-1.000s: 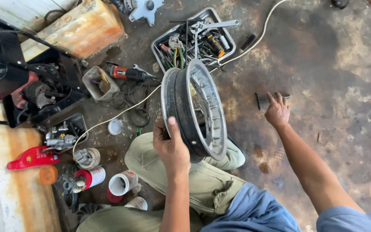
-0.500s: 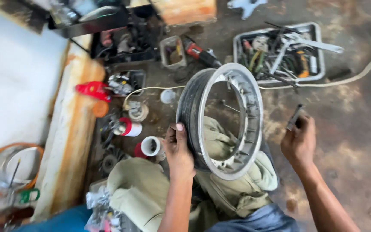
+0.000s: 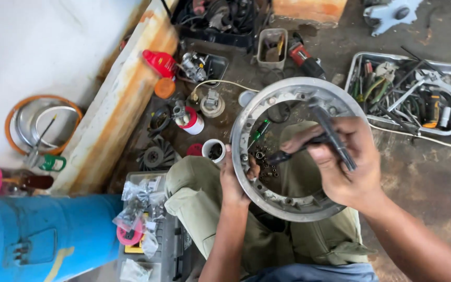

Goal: Repairing a motorcycle wheel rim by installing internal components and fasteners

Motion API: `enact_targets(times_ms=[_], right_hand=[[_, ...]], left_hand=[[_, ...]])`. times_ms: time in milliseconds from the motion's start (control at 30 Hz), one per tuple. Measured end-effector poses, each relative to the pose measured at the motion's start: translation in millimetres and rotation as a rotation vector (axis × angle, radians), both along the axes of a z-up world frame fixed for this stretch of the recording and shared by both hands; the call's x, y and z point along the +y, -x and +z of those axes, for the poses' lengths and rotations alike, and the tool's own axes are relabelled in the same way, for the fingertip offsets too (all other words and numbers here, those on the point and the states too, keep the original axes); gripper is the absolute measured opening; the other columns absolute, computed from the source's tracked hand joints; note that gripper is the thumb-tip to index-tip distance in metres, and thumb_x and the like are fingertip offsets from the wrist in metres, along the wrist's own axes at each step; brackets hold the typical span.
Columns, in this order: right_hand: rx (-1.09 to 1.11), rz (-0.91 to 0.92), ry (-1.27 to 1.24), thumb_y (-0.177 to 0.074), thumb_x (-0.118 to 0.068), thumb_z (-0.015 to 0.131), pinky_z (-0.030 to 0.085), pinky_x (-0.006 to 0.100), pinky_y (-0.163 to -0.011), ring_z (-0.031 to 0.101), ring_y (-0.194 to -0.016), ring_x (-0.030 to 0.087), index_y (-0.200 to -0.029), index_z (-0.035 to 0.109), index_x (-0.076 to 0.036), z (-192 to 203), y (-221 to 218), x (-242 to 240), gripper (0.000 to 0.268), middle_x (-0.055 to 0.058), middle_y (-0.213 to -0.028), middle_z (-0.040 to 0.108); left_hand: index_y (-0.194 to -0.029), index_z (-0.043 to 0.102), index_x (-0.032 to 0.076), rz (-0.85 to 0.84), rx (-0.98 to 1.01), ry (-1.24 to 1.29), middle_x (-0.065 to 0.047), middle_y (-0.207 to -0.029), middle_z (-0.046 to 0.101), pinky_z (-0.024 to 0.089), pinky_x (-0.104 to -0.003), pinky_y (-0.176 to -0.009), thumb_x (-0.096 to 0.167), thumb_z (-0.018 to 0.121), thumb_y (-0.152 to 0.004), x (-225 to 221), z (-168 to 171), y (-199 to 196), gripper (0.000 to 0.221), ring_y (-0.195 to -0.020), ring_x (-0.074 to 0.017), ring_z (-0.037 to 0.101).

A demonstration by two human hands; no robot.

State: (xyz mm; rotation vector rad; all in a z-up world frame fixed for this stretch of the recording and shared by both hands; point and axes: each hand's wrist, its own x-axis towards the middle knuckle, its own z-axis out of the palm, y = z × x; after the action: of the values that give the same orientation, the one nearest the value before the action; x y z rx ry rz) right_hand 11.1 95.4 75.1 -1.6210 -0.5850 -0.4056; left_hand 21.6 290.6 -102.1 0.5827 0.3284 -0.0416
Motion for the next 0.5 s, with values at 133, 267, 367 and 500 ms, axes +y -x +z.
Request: enact_targets(times_ms=[133,267,367,500], right_hand=[[-0.033,0.078,0.169,-0.101,-0.013,0.056,0.062,0.033,-0.083,0.077,-0.092,0.025,-0.111,0.039,0.002,-2.7,-17.0,33.4,0.025,0.016,-0.101,0.073],[-0.003,0.149,0.342,-0.099,-0.008,0.059,0.055,0.027,-0.071,0.071,-0.079,0.017,-0.112,0.047,0.004,-8.0,-34.4,51.4,0.021,0.009,-0.100,0.075],[-0.040,0.134,0.337,-0.097,-0.002,0.063,0.047,0.027,-0.052,0.060,-0.055,0.018,-0.111,0.052,0.004,-9.7,-45.7,70.7,0.019,0.013,-0.090,0.075],[-0.068,0.095,0.305,-0.096,-0.002,0.066,0.039,0.028,-0.036,0.052,-0.035,0.021,-0.110,0.058,0.003,-18.3,-53.6,81.0,0.017,0.016,-0.079,0.075]], left_hand=[[-0.093,0.064,-0.003,0.042,0.107,-0.001,-0.011,-0.065,0.062,0.044,-0.028,-0.041,0.044,0.059,-0.104,4.2,-3.1,2.0,0.049,-0.041,-0.0138,0.050],[-0.097,0.062,-0.003,0.013,0.137,0.019,-0.011,-0.065,0.059,0.043,-0.025,-0.042,0.044,0.057,-0.105,5.0,-6.3,-1.4,0.048,-0.045,-0.0136,0.052],[-0.093,0.064,-0.003,0.036,0.132,0.012,-0.015,-0.067,0.059,0.040,-0.023,-0.042,0.044,0.060,-0.104,4.3,2.3,-6.7,0.048,-0.048,-0.0165,0.052],[-0.087,0.066,0.000,0.048,0.146,0.010,-0.016,-0.065,0.057,0.039,-0.022,-0.041,0.046,0.063,-0.103,3.7,3.8,-7.8,0.049,-0.052,-0.0186,0.053]])
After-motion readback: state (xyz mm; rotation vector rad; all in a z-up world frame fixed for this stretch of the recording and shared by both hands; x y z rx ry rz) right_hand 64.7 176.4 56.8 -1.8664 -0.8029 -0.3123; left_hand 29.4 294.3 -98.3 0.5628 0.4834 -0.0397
